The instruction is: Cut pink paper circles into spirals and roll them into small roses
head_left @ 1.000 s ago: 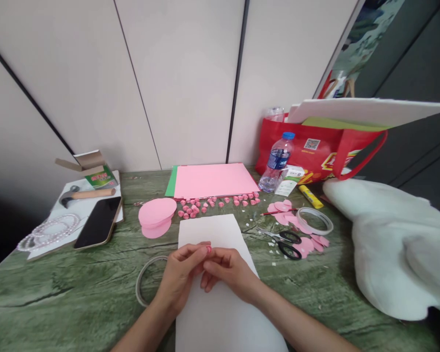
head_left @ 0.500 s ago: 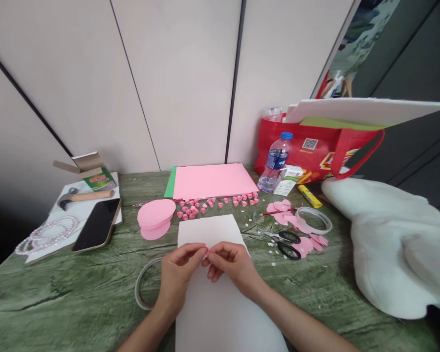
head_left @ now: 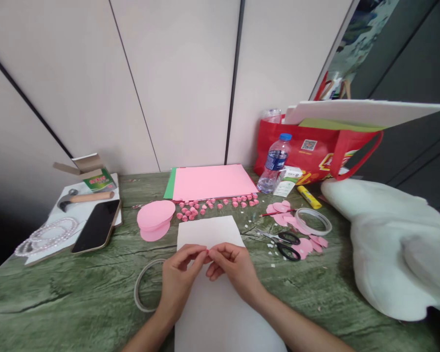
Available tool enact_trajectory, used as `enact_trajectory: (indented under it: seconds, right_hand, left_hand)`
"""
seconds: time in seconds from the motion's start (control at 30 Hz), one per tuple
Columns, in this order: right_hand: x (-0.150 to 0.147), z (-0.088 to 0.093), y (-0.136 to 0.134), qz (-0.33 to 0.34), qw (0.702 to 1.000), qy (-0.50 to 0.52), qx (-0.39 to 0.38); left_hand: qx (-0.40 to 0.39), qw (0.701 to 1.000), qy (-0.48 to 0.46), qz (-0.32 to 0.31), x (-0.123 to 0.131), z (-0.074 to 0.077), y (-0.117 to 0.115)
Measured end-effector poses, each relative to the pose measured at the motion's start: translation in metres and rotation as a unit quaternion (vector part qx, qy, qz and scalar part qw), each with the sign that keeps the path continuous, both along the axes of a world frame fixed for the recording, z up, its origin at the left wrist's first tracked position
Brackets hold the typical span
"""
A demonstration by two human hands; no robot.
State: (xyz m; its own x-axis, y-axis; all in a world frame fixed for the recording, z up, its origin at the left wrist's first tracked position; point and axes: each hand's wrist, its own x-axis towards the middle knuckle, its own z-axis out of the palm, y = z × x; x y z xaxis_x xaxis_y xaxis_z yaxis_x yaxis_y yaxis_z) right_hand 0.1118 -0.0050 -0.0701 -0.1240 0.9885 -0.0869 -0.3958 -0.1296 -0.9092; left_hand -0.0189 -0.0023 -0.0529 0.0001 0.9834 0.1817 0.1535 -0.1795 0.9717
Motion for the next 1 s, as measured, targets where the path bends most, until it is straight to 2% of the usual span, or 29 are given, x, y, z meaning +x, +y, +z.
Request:
enact_trajectory:
  seconds: [0.27,0.47,0.77,1.0]
  right_hand:
    - [-0.0043,0.0011,-0.0045,-0.032,0.999,-0.027,0.028]
    - [-0.0045,-0.0015,-0.0061,-0.044,0.996,-0.067,0.041]
    - [-0.0037,-0.0065,-0.0064,-0.044,0.99,-0.112,0.068]
    - [-0.0033,-0.0062,-0.007,-0.042,0.988,-0.127,0.076]
  left_hand:
    - [0.015,1.0,-0.004,0.016,0.0029,0.0025,-0.0005]
    - [0.042,0.998,0.032,0.025,0.003,0.0017,-0.0014]
    - [0.108,0.988,0.106,0.01,0.0003,-0.0022,-0.0013]
    - [0.113,0.989,0.093,0.014,0.0002,-0.002,-0.0014]
